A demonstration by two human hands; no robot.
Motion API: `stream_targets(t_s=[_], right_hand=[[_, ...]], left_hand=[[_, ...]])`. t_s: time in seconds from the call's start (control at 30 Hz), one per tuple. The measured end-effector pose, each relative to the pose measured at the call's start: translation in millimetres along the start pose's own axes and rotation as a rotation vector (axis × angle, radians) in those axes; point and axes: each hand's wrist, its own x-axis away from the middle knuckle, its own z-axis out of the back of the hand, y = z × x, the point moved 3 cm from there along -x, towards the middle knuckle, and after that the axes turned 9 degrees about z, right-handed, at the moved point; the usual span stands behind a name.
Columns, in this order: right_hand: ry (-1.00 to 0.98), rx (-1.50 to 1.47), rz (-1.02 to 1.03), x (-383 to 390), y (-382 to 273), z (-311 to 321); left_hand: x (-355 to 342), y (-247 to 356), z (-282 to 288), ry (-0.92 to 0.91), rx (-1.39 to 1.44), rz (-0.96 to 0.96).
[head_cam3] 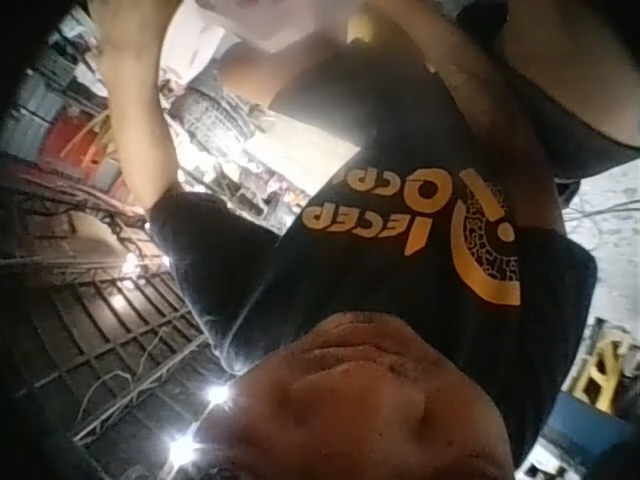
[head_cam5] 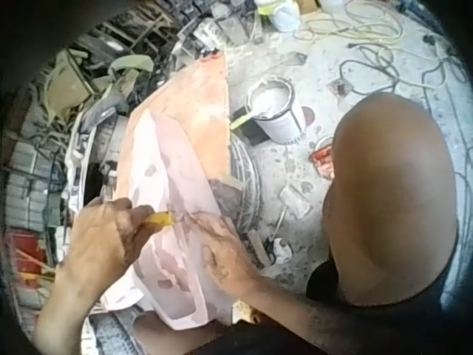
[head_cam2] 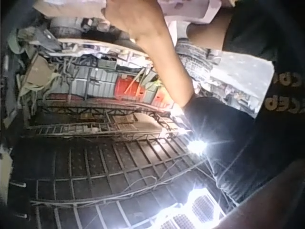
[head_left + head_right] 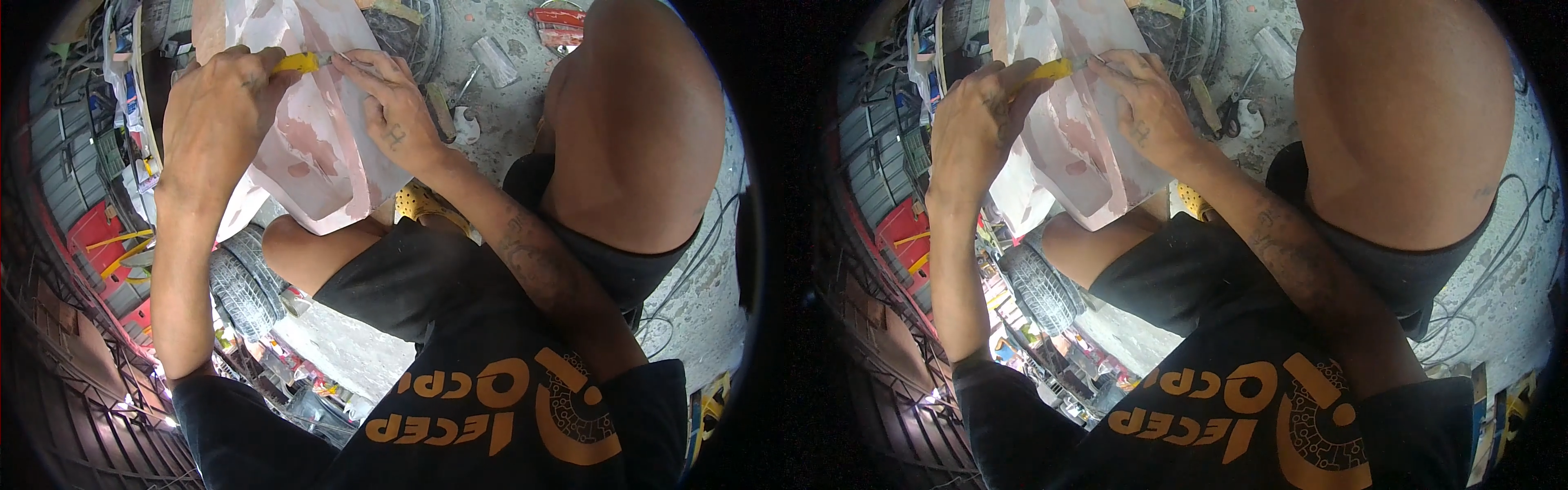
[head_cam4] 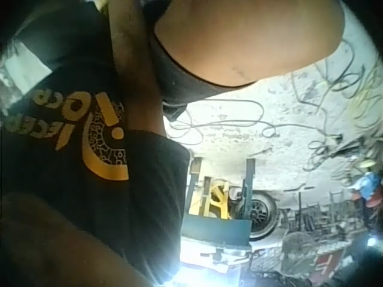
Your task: Trimming the rough edges of a molded fiberglass part using a utility knife.
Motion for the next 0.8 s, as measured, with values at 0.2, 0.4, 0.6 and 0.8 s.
stream_targets(t_s=[0.2, 0.4, 0.6, 0.8], right_hand=[[-0.012, 0.022, -0.001, 7, -3, 0], [-0.027, 0.03, 0.013, 12, -6, 4], [-0.042, 0.04, 0.001, 10, -5, 4], [-0.015, 0.018, 0.01, -4, -1, -2]], left_hand=[[7, 11, 4, -0.05, -0.079, 0.051], [13, 15, 5, -0.07, -0.073, 0.06], [10, 17, 2, -0.084, -0.117, 0.057], [1, 3, 0, -0.021, -0.087, 0.052]])
